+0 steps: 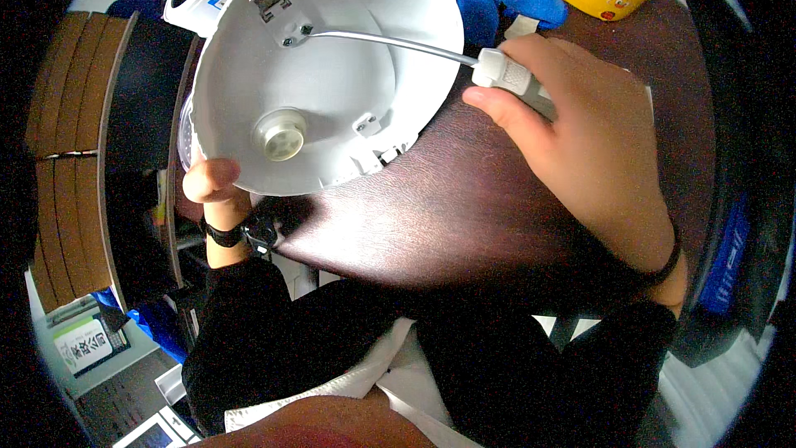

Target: The person uses a screwdriver to remove screws from the lid of a white rice cooker. They then remove the metal steaming tray and continue to unscrew fasteners around its rim. The person places the removed screws on the table and sets the lid and tray aside.

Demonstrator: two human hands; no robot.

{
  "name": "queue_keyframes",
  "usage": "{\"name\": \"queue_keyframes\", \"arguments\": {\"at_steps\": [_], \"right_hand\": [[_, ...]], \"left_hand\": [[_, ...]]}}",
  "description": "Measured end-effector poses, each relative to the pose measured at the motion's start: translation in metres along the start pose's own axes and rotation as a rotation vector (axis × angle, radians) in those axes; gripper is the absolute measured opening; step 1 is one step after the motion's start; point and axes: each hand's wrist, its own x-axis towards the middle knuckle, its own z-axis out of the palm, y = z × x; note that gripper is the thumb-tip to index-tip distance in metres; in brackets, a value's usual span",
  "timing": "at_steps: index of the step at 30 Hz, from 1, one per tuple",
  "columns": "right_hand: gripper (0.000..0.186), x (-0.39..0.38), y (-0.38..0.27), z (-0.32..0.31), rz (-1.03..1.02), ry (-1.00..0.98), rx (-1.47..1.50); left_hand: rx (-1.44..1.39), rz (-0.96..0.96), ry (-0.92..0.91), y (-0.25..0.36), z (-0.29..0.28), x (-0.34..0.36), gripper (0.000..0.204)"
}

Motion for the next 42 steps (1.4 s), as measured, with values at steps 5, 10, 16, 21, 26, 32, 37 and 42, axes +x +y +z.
{"name": "queue_keyframes", "arguments": {"at_steps": [5,10,16,21,26,32,37,42], "right_hand": [[0.025,-0.007,-0.008,-0.012,0.013,0.024,-0.090],[0.028,-0.006,-0.002,-0.003,0.104,-0.018,0.147],[0.024,-0.010,-0.001,0.021,0.181,-0.021,0.408],[0.022,-0.010,-0.002,0.027,0.262,-0.108,0.575],[0.028,-0.008,0.003,0.034,0.254,-0.216,0.744],[0.038,-0.004,-0.007,0.020,0.569,-0.600,1.200],[0.041,-0.007,-0.014,0.023,0.505,-0.590,1.128],[0.040,-0.010,-0.019,0.025,0.459,-0.490,1.087]], "left_hand": [[0.052,0.089,-0.093,0.023,0.021,0.013,0.107],[0.072,0.133,-0.161,0.021,0.018,0.020,0.107],[0.086,0.122,-0.122,0.022,0.024,0.015,0.110],[0.082,0.122,-0.101,0.023,0.024,0.013,0.109],[0.088,0.107,-0.112,0.020,0.019,0.013,0.109],[0.137,0.105,-0.046,0.012,0.012,0.005,0.101],[0.205,0.129,-0.028,0.012,0.017,0.004,0.110],[0.218,0.213,-0.033,0.009,0.017,0.007,0.109]]}}
